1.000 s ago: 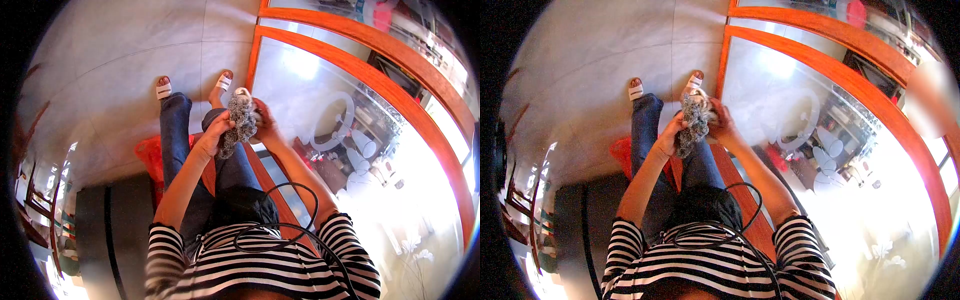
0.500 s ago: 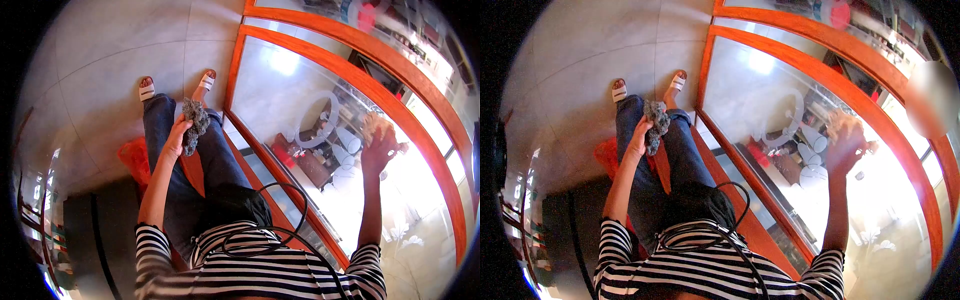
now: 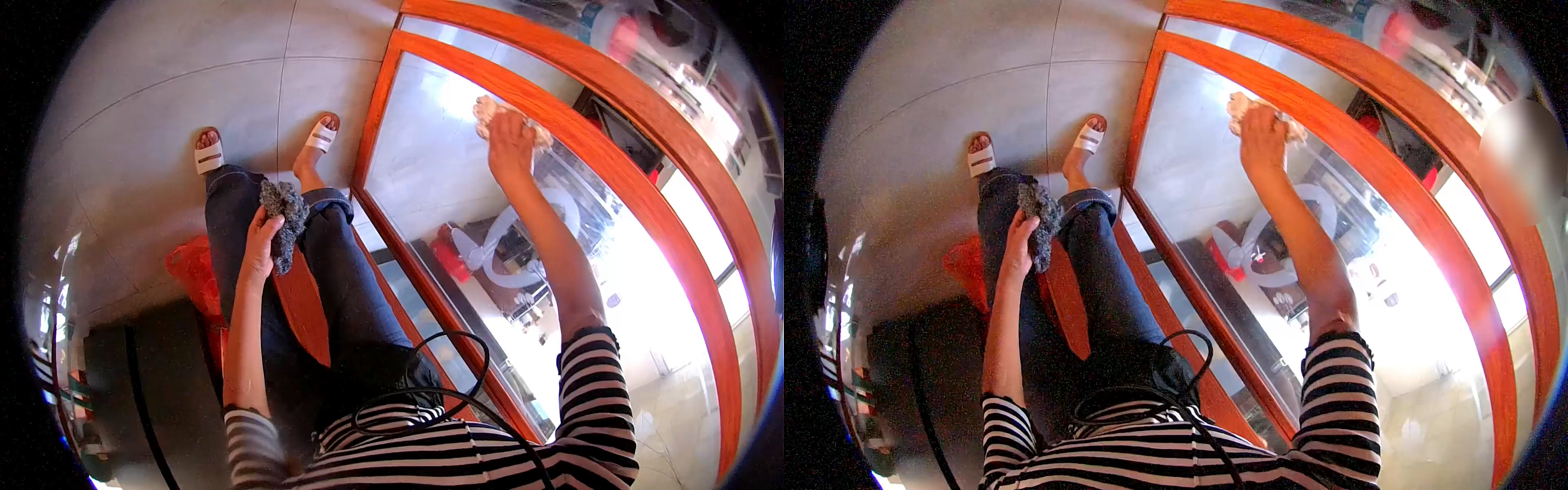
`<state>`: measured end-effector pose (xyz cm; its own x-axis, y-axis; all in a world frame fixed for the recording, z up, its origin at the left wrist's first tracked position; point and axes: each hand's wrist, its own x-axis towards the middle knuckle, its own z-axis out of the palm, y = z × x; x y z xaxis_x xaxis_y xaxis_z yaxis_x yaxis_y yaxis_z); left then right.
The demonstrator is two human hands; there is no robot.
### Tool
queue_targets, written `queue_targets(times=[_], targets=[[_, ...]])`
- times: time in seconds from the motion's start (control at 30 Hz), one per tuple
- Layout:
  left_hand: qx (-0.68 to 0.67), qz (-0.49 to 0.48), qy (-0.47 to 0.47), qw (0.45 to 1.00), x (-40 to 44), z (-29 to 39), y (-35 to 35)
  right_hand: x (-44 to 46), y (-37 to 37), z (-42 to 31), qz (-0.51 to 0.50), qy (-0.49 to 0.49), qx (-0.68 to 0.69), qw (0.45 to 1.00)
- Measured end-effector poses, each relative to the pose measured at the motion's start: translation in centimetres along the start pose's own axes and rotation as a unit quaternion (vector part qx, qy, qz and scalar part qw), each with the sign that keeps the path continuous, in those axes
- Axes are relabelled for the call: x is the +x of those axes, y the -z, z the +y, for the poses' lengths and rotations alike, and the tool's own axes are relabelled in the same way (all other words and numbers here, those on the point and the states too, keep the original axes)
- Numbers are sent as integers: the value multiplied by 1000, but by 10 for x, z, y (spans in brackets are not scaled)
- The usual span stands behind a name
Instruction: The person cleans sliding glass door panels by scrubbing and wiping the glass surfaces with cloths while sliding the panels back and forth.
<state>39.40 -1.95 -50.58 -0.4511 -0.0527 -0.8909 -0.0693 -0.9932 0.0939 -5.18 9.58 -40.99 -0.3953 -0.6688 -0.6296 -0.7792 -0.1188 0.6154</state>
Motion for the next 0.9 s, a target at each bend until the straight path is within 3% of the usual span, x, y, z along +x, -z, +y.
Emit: queue_targets(times=[0.3,0.5,0.63,0.7,0.77,0.83,0.9], targets=[[76,87,9,993,79,-23,10,143,-94,-109,82,110,-59,989],[26,110,24,993,118,-29,0,179,-134,-198,42,107,-51,992],[-22,48,25,998,127,-18,-22,120,-188,-284,17,145,13,989],[-12,54,36,998,126,-14,-26,65,-210,-328,-53,183,56,980],[-16,74,42,996,128,-12,-26,3,-239,-359,-94,206,252,941],[-19,91,43,995,128,-11,-28,-32,-217,-359,-99,301,155,936],[-20,101,31,994,132,-14,-31,-30,-220,-355,-131,296,153,934]])
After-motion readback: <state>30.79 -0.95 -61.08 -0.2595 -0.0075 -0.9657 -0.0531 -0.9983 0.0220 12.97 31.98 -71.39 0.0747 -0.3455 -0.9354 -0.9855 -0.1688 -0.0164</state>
